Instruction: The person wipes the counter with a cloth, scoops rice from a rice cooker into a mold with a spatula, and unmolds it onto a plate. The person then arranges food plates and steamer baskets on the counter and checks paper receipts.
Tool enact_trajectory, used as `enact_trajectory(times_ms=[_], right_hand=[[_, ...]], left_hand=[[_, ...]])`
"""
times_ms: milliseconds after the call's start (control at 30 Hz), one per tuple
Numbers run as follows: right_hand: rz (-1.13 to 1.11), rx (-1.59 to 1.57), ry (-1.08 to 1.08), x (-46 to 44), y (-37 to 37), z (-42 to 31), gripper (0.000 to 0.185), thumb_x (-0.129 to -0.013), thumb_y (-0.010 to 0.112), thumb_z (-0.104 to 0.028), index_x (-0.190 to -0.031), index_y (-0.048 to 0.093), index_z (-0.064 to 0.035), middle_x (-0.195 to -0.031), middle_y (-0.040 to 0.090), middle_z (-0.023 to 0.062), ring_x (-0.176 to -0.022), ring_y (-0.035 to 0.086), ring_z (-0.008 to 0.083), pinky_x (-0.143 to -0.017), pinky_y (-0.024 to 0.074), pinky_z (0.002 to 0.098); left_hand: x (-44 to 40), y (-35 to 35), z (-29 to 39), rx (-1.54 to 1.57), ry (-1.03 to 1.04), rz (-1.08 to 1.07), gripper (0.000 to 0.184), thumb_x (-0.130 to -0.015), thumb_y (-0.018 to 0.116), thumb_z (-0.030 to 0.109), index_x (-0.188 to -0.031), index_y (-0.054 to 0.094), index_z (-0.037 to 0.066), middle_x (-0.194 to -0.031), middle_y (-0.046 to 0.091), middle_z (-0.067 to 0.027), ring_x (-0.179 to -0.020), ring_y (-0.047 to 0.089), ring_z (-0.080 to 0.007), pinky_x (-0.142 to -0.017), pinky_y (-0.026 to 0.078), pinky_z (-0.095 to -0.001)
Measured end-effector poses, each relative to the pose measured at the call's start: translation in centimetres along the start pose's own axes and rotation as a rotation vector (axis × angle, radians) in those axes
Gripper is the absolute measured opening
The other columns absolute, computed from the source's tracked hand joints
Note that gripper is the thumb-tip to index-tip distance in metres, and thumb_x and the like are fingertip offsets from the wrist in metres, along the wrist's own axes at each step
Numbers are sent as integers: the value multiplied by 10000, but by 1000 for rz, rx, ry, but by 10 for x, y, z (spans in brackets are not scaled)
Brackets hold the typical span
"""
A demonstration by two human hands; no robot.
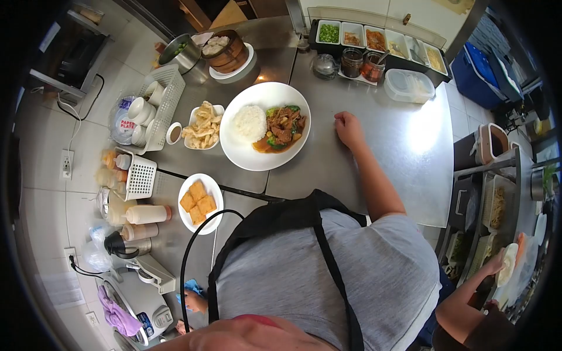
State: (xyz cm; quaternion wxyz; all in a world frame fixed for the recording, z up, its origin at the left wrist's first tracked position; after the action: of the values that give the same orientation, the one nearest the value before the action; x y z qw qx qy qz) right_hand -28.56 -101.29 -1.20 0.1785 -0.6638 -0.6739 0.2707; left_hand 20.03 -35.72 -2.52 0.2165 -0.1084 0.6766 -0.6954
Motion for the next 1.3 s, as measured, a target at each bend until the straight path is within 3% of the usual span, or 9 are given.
enact_trajectory(times_ms=[333, 433, 733, 800, 867, 933, 1300], right_hand=[[-74, -229, 137, -30, 15, 14, 201, -759, 526, -216, -907, 589, -95, -795, 612, 82, -730, 583, 221, -666, 445, 317], [1, 65, 84, -26, 11, -4, 196, -756, 535, -222, -915, 588, -120, -761, 606, 73, -681, 579, 208, -636, 444, 304], [51, 363, -62, -19, 14, -20, 141, -748, 528, -232, -825, 591, -133, -845, 592, 73, -734, 575, 273, -642, 456, 358], [102, 377, -77, -17, 17, -20, 143, -752, 519, -225, -828, 594, -129, -840, 587, 90, -745, 567, 296, -656, 454, 376], [89, 353, -96, -20, 23, -16, 154, -754, 517, -226, -829, 590, -114, -874, 582, 92, -766, 568, 295, -666, 451, 384], [45, 404, -58, -21, 24, -19, 163, -764, 499, -251, -826, 588, -130, -882, 580, 78, -772, 568, 286, -647, 450, 390], [42, 449, -120, -21, 24, -23, 133, -771, 482, -238, -797, 579, -151, -842, 573, 55, -724, 560, 286, -621, 439, 393]], left_hand=[[32, -33, 33, -90, -116, 19, 549, -782, 344, 559, -1155, 471, 178, -1174, 468, -56, -1074, 428, -281, -840, 342, -457], [24, -18, 26, -8, -92, 75, 554, -779, 342, 559, -1153, 473, 171, -1172, 468, -55, -1070, 430, -284, -840, 341, -458], [30, -29, 30, -86, -117, 89, 550, -755, 372, 546, -1128, 495, 162, -1132, 502, -53, -1041, 453, -288, -818, 359, -459], [25, -27, 29, -51, -45, 11, 531, -744, 403, 534, -1110, 509, 164, -1104, 524, -43, -1012, 481, -278, -792, 382, -453], [17, -13, 19, -41, -40, 167, 509, -737, 426, 517, -1093, 519, 164, -1061, 546, -40, -970, 507, -270, -767, 400, -446], [26, -28, 28, -49, -87, 90, 499, -737, 424, 499, -1084, 519, 154, -1074, 531, -50, -981, 493, -274, -781, 388, -442], [34, -38, 34, 13, -100, 145, 483, -732, 438, 460, -1070, 514, 123, -1119, 483, -48, -1027, 436, -278, -802, 358, -449]])
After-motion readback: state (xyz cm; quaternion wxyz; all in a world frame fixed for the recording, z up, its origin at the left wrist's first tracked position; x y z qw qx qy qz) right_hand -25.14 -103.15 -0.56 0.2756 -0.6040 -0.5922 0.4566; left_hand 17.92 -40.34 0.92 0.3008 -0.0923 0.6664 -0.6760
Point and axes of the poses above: each hand's wrist, its own x-axis away from the middle knuckle, its own y-axis out of the palm, z = x × y, the point moved 5 cm from there along -x, towards the middle knuckle
